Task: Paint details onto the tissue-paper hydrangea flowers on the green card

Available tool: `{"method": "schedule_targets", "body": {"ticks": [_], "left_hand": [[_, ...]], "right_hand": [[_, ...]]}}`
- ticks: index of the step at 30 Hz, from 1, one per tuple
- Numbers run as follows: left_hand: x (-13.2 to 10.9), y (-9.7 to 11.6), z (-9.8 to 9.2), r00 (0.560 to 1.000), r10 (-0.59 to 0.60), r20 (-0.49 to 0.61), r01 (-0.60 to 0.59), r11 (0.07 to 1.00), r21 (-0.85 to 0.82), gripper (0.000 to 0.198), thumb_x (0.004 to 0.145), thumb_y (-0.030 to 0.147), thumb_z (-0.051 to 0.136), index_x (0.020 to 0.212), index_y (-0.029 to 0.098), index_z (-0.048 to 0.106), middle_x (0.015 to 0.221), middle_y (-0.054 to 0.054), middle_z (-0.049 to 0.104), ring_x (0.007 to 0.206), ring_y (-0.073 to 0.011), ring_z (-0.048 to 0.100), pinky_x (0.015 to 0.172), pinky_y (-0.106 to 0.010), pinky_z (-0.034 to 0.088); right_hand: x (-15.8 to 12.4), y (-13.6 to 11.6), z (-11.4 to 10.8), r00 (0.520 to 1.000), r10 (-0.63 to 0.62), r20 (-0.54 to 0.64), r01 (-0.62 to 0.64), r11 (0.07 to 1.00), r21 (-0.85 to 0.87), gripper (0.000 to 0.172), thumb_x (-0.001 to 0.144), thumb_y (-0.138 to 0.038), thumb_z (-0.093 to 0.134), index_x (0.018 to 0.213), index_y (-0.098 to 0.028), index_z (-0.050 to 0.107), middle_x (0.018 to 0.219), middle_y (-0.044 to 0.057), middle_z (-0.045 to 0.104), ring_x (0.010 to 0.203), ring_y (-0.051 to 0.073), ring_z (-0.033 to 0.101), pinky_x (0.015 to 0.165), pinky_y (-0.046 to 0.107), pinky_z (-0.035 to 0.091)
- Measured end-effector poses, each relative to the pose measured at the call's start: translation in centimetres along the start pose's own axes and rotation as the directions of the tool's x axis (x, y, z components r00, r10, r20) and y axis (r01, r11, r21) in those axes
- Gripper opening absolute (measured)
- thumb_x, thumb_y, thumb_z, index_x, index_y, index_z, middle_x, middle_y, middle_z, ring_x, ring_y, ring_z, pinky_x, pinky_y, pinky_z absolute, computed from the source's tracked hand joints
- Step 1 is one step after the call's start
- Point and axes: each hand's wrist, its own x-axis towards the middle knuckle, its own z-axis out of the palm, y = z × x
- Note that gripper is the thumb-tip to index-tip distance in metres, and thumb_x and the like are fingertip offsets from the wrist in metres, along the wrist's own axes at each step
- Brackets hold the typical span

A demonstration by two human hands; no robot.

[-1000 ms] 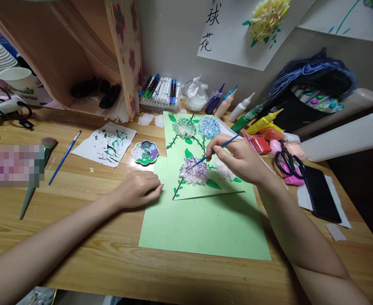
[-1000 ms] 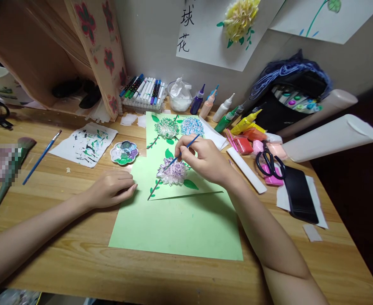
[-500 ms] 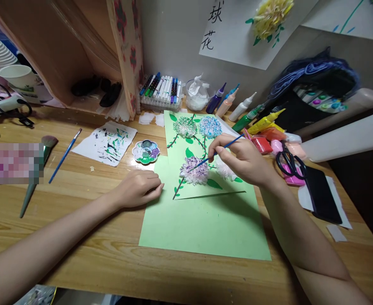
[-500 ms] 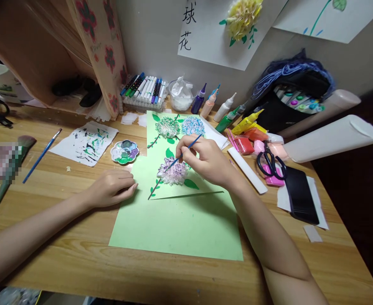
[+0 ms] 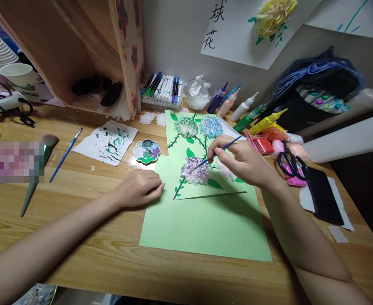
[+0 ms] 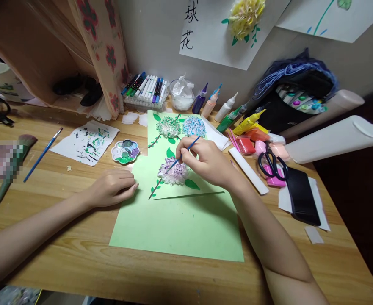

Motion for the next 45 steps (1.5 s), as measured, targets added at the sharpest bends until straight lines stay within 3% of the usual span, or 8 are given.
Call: {"method": "schedule_targets", "body": {"ticks": [6, 10, 16, 20, 33, 38, 42, 45], "left_hand": [[0.2, 0.1, -0.1, 1.0, 0.001, -0.013, -0.001, 1.0, -0.005, 0.034, 0.092, 0.02, 0.04, 0.058, 0.018, 0.048, 0.054, 0.001, 0.05, 0.052, -0.0121, 0.042, 0.055, -0.028, 0.031], [0.2, 0.2, -0.1, 1.0, -0.001, -0.019, 0.001, 1.0, -0.001, 0.034, 0.092, 0.021, 0.04, 0.059, 0.018, 0.05, 0.055, 0.001, 0.051, 0.052, -0.012, 0.042, 0.055, -0.028, 0.031], [0.0, 0.3, 0.0, 1.0, -0.012, -0.019, 0.012, 1.0, 0.012, 0.032, 0.091, 0.021, 0.041, 0.061, 0.018, 0.053, 0.057, 0.001, 0.055, 0.054, -0.0119, 0.046, 0.056, -0.028, 0.032], [-0.1, 0.3, 0.1, 0.999, -0.007, -0.036, 0.008, 1.0, 0.014, 0.033, 0.091, 0.022, 0.041, 0.061, 0.017, 0.055, 0.057, 0.0, 0.056, 0.053, -0.0119, 0.048, 0.055, -0.027, 0.032], [-0.1, 0.2, 0.2, 1.0, -0.002, -0.028, 0.002, 1.0, 0.008, 0.034, 0.091, 0.022, 0.041, 0.06, 0.017, 0.054, 0.056, 0.0, 0.056, 0.053, -0.0119, 0.047, 0.054, -0.027, 0.031], [-0.1, 0.2, 0.1, 1.0, -0.006, -0.021, 0.006, 1.0, 0.008, 0.033, 0.091, 0.022, 0.041, 0.061, 0.017, 0.054, 0.057, 0.0, 0.055, 0.053, -0.012, 0.047, 0.054, -0.027, 0.031], [-0.1, 0.2, 0.1, 1.0, -0.003, -0.01, 0.003, 1.0, 0.01, 0.033, 0.091, 0.021, 0.041, 0.06, 0.018, 0.053, 0.057, 0.0, 0.055, 0.054, -0.0121, 0.046, 0.055, -0.028, 0.031], [-0.1, 0.2, 0.1, 1.0, 0.0, -0.009, 0.0, 1.0, 0.004, 0.033, 0.091, 0.021, 0.041, 0.06, 0.018, 0.052, 0.057, 0.0, 0.053, 0.053, -0.0121, 0.045, 0.055, -0.028, 0.031]], "right_hand": [[-0.1, 0.2, 0.1, 0.998, 0.01, -0.065, -0.003, 0.995, 0.101, 0.025, 0.093, -0.029, 0.041, 0.08, -0.02, 0.06, 0.077, 0.004, 0.063, 0.073, 0.017, 0.059, 0.07, 0.031, 0.044], [0.7, -0.8, 1.7, 0.993, -0.019, -0.118, 0.036, 0.989, 0.146, 0.027, 0.096, -0.031, 0.04, 0.087, -0.02, 0.063, 0.085, 0.004, 0.065, 0.082, 0.017, 0.06, 0.078, 0.032, 0.044], [2.5, -1.5, 5.3, 0.992, -0.117, -0.049, 0.118, 0.993, 0.031, 0.025, 0.097, -0.027, 0.039, 0.103, -0.021, 0.063, 0.102, 0.005, 0.069, 0.098, 0.019, 0.058, 0.087, 0.034, 0.042], [2.8, -1.1, 6.3, 0.993, -0.117, 0.001, 0.117, 0.993, -0.001, 0.026, 0.097, -0.026, 0.037, 0.103, -0.02, 0.062, 0.102, 0.006, 0.069, 0.099, 0.02, 0.058, 0.086, 0.036, 0.043], [2.7, -1.3, 5.7, 0.995, -0.081, -0.065, 0.082, 0.997, 0.0, 0.029, 0.097, -0.027, 0.037, 0.102, -0.022, 0.065, 0.101, 0.005, 0.07, 0.094, 0.02, 0.059, 0.085, 0.035, 0.043], [2.7, -1.1, 5.7, 0.995, -0.09, -0.035, 0.09, 0.996, 0.007, 0.026, 0.096, -0.026, 0.04, 0.1, -0.021, 0.065, 0.099, 0.005, 0.07, 0.095, 0.02, 0.059, 0.084, 0.034, 0.044], [2.1, -1.2, 3.8, 0.98, -0.059, -0.192, 0.074, 0.995, 0.072, 0.027, 0.097, -0.029, 0.04, 0.097, -0.022, 0.065, 0.094, 0.004, 0.069, 0.091, 0.018, 0.061, 0.081, 0.034, 0.044], [1.1, -1.1, 1.9, 0.949, -0.047, -0.312, 0.103, 0.981, 0.164, 0.031, 0.097, -0.033, 0.04, 0.085, -0.022, 0.066, 0.08, 0.003, 0.067, 0.077, 0.016, 0.061, 0.07, 0.03, 0.046]]}}
